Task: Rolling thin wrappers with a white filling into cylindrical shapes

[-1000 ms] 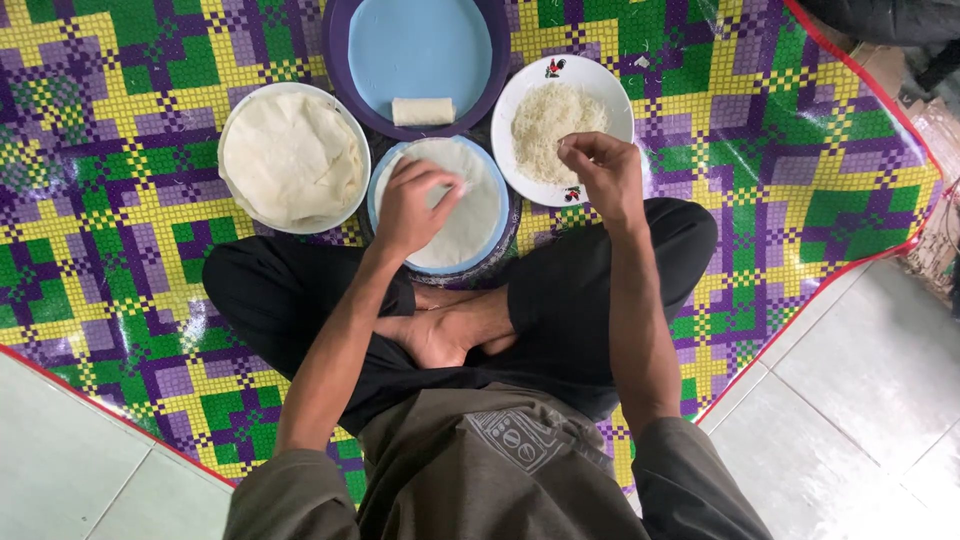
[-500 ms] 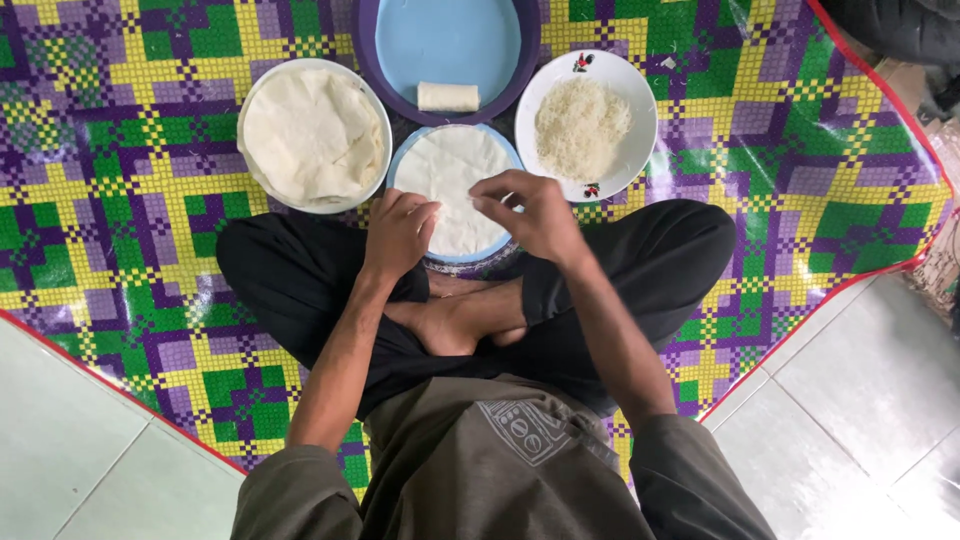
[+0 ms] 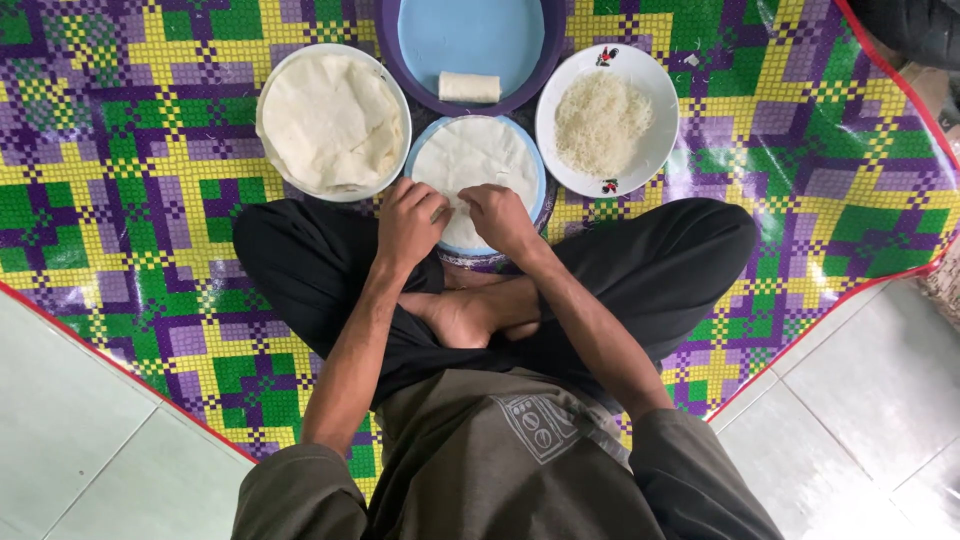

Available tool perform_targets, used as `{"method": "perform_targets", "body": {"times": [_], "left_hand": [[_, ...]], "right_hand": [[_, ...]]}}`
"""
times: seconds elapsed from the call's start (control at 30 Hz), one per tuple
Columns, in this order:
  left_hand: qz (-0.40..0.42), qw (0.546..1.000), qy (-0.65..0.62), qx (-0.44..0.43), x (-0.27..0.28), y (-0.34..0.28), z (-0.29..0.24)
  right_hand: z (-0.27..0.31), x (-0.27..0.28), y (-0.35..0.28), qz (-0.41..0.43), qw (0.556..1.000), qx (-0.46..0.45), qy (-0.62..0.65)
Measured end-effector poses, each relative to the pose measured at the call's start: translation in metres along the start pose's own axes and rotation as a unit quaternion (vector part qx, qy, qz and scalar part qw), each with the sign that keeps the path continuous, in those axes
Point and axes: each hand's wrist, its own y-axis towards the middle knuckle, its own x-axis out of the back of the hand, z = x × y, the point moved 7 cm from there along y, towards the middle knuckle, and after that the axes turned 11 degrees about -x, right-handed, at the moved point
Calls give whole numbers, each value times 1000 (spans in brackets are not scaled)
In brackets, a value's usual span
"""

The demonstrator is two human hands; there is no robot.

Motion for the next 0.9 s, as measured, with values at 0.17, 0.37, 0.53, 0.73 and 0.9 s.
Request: {"method": "perform_targets", "body": {"times": [0.17, 0.37, 0.53, 0.73, 0.9], "left_hand": [[10, 1000, -24, 6, 4, 8, -1], [129, 990, -46, 25, 4, 14, -9], [131, 991, -35, 17, -3, 19, -11], [56, 998, -35, -19, -19, 4, 0], [76, 995, -57, -11, -8, 9, -3]], "right_hand": [[-9, -2, 1, 3, 1000, -7, -9], [-4, 14, -3, -16, 998, 3, 53], [-6, 18, -1, -29, 998, 18, 57], [-15, 2, -1, -9, 1000, 0, 15], [-30, 9, -1, -22, 999, -9, 24]]}}
